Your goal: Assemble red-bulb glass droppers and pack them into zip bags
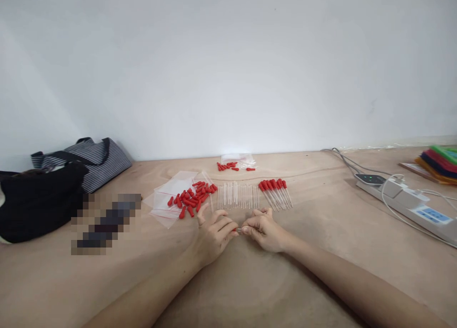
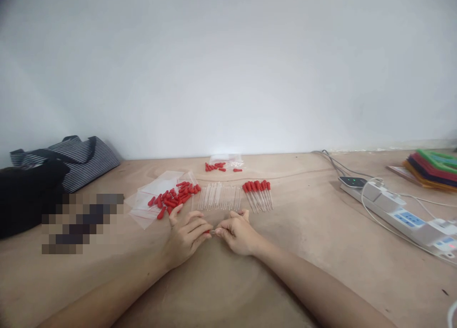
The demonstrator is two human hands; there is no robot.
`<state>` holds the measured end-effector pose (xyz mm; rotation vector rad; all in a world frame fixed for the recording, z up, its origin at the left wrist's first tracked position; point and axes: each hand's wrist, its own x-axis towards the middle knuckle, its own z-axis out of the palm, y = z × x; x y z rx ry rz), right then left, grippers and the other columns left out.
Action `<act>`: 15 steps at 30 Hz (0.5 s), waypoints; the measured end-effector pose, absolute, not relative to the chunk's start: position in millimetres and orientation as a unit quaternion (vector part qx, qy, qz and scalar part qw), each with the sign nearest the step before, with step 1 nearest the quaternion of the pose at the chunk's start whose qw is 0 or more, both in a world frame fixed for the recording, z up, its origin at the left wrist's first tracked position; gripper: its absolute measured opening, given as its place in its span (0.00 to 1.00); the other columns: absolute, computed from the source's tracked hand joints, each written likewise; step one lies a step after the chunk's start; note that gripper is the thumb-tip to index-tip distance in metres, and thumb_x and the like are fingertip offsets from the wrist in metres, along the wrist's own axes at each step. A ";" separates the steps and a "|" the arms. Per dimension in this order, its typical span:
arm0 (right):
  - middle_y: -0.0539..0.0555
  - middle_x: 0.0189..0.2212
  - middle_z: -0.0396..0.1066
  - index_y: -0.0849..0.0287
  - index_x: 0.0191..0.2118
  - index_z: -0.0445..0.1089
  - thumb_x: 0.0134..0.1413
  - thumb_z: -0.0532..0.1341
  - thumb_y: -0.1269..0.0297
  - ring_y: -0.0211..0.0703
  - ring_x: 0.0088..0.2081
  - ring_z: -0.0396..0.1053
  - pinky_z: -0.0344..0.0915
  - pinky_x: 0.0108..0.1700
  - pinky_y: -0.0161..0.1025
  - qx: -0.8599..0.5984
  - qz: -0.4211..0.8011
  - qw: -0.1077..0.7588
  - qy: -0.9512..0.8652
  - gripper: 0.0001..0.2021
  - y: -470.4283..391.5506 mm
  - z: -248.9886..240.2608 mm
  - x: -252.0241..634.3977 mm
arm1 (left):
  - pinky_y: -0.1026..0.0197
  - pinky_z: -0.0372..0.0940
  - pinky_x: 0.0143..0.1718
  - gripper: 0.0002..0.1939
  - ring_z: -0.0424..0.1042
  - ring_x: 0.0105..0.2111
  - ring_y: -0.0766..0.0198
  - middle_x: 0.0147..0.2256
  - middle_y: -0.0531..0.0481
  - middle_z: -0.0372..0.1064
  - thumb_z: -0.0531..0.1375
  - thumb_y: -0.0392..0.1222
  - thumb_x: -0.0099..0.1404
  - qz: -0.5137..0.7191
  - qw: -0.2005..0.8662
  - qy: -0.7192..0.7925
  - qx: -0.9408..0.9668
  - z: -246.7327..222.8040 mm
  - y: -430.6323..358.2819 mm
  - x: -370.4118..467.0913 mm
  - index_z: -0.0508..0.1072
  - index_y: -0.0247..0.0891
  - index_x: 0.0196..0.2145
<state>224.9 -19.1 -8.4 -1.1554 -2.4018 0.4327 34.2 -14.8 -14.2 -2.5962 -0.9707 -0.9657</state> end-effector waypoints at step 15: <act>0.47 0.20 0.66 0.58 0.28 0.67 0.56 0.49 0.69 0.35 0.30 0.59 0.36 0.46 0.45 -0.354 -0.139 0.328 -0.865 0.12 -19.3 -28.9 230.5 | 0.43 0.26 0.54 0.08 0.69 0.40 0.60 0.30 0.57 0.74 0.53 0.39 0.62 -0.360 0.087 -0.344 -0.863 -6.7 -17.5 31.8 0.72 0.45 0.31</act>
